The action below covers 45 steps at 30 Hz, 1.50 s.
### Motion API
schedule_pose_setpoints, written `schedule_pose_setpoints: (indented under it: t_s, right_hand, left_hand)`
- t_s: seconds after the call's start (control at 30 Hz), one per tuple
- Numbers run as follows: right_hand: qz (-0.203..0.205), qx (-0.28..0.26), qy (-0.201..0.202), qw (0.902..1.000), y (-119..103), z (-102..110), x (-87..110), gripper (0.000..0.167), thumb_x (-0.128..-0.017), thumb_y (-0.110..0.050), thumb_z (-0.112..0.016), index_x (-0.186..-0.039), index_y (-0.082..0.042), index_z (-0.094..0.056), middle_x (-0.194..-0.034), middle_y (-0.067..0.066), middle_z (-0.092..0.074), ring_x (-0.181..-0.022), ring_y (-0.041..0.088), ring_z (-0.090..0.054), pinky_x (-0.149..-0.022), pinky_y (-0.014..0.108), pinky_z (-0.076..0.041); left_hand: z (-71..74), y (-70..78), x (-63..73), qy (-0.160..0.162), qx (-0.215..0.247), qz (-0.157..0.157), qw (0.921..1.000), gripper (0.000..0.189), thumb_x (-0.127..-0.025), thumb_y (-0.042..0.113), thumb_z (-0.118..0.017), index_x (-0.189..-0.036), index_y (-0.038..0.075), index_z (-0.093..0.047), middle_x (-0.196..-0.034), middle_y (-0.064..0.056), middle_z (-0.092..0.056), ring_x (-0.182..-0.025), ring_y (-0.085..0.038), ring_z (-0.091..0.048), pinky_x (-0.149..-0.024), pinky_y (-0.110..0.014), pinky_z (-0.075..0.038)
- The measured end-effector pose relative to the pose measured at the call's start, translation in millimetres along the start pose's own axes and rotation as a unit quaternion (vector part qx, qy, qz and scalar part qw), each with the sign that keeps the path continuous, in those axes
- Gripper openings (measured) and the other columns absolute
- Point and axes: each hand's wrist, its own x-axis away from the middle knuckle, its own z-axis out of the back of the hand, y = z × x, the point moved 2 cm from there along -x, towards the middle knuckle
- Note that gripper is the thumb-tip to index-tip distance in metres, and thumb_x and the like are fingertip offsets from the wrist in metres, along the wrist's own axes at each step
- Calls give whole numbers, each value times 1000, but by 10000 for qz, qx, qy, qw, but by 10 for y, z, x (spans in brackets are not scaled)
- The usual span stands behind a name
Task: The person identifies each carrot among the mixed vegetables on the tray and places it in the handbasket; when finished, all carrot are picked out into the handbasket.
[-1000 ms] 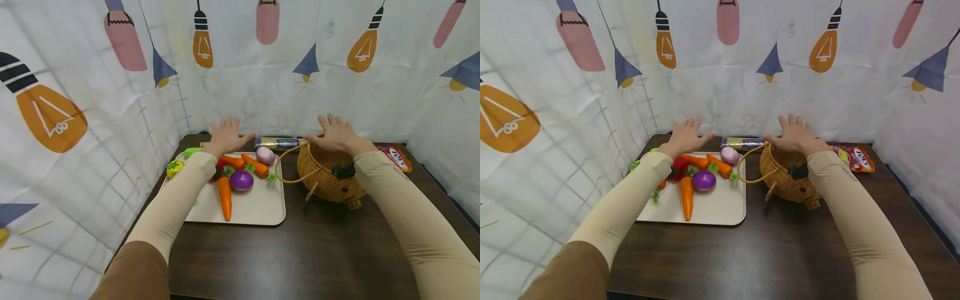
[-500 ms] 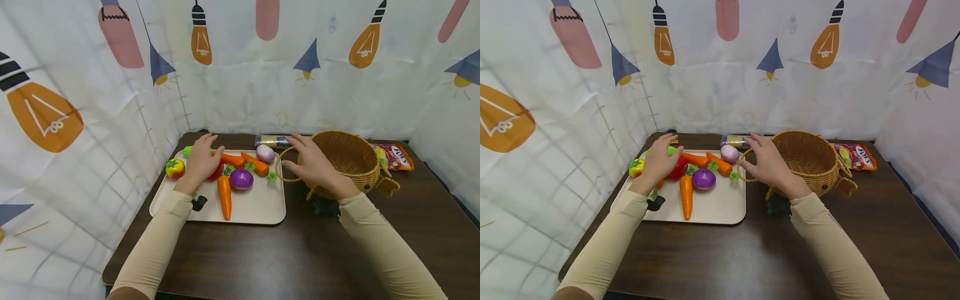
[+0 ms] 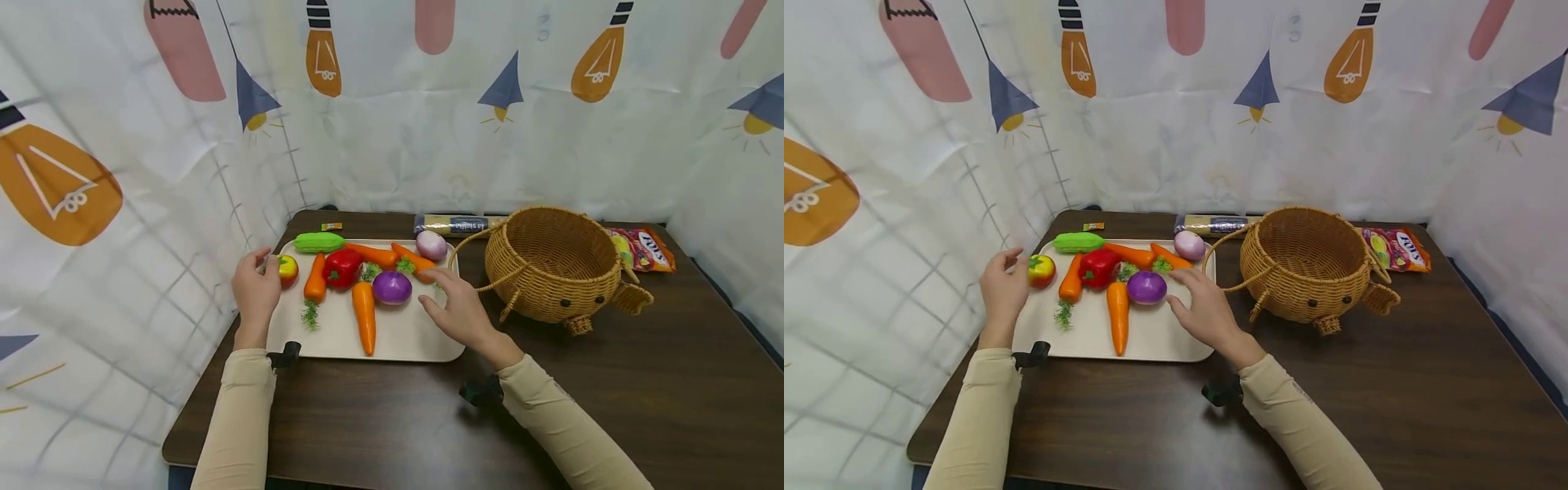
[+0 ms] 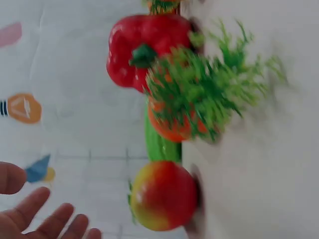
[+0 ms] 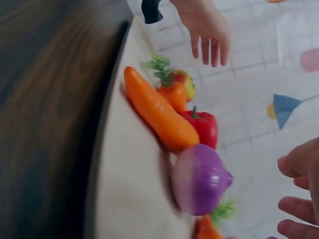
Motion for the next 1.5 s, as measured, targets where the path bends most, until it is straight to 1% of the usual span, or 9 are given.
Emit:
schedule_pose_setpoints:
  t_s: [0.13, 0.23, 0.33, 0.53, 0.7, 0.87, 1.07, 1.3, 1.5]
  right_hand:
    - [-161, -270, 309, 9990, 34, -140, -25, 39, -86, -14, -72, -123, -4, -65, -122, 10, -64, -113, 26, -60, -95, 44, -48]
    - [-233, -437, 528, 9974, 36, -201, -90, 40, -85, -10, -72, -124, -5, -64, -122, 10, -65, -111, 28, -61, -94, 44, -49]
    - [-392, -589, 727, 9948, 26, -240, -173, 41, -85, -9, -72, -125, -4, -63, -122, 10, -65, -110, 30, -62, -94, 45, -49]
    - [-827, -924, 1143, 9857, 60, -309, -341, 38, -83, -2, -71, -121, 1, -65, -118, 15, -66, -103, 36, -62, -88, 46, -52]
    - [-1165, -1114, 990, 9819, 96, -370, -485, 42, -84, -2, -70, -125, 2, -63, -120, 17, -64, -107, 39, -60, -90, 46, -52]
    - [-1458, -1010, 741, 9814, 176, -419, -588, 42, -86, -6, -67, -128, -1, -61, -122, 18, -64, -107, 37, -60, -87, 43, -53]
    - [-2111, -1138, 851, 9671, 277, -468, -598, 39, -88, -5, -64, -127, -2, -61, -123, 15, -65, -114, 29, -61, -92, 39, -51]
    - [-2126, -998, 859, 9682, 300, -536, -590, 42, -86, 1, -64, -128, 3, -61, -123, 16, -64, -113, 34, -59, -97, 43, -48]
    - [-2359, -804, 698, 9659, 332, -600, -611, 43, -86, -1, -65, -129, 0, -60, -126, 12, -63, -116, 30, -57, -101, 41, -45]
  left_hand:
    - [16, -209, -41, -906, -337, 948, 9908, 44, -101, 21, -44, -138, -1, -51, -135, -21, -54, -125, -37, -49, -104, -48, -38]
    - [3, -331, -52, -1625, -754, 1257, 9758, 50, -100, 16, -39, -145, -5, -39, -142, -26, -45, -132, -40, -41, -108, -50, -32]
    - [1, -428, -53, -1884, -893, 1387, 9681, 55, -96, 8, -36, -147, -9, -30, -144, -30, -40, -134, -43, -36, -110, -52, -29]
    - [48, -539, -51, -1839, -781, 1495, 9684, 62, -90, 3, -34, -150, -8, -23, -142, -32, -38, -131, -45, -37, -108, -54, -30]
    - [119, -592, -60, -1794, -860, 1580, 9672, 63, -88, 2, -32, -150, -7, -25, -144, -30, -40, -132, -45, -37, -108, -53, -30]
    - [160, -646, -69, -1984, -1105, 1664, 9595, 58, -90, 4, -34, -146, -8, -34, -143, -29, -42, -131, -45, -37, -108, -52, -30]
    - [134, -744, -41, -2338, -1055, 1840, 9489, 57, -91, 4, -34, -148, -5, -34, -146, -29, -38, -134, -45, -33, -108, -53, -30]
    - [131, -796, -26, -1923, -1422, 1170, 9639, 52, -85, -3, -36, -133, -5, -56, -124, -27, -59, -117, -44, -48, -99, -51, -36]
    - [184, -816, -35, -1856, -1444, 1018, 9666, 53, -84, -3, -35, -132, -4, -58, -118, -26, -61, -110, -42, -52, -92, -49, -40]
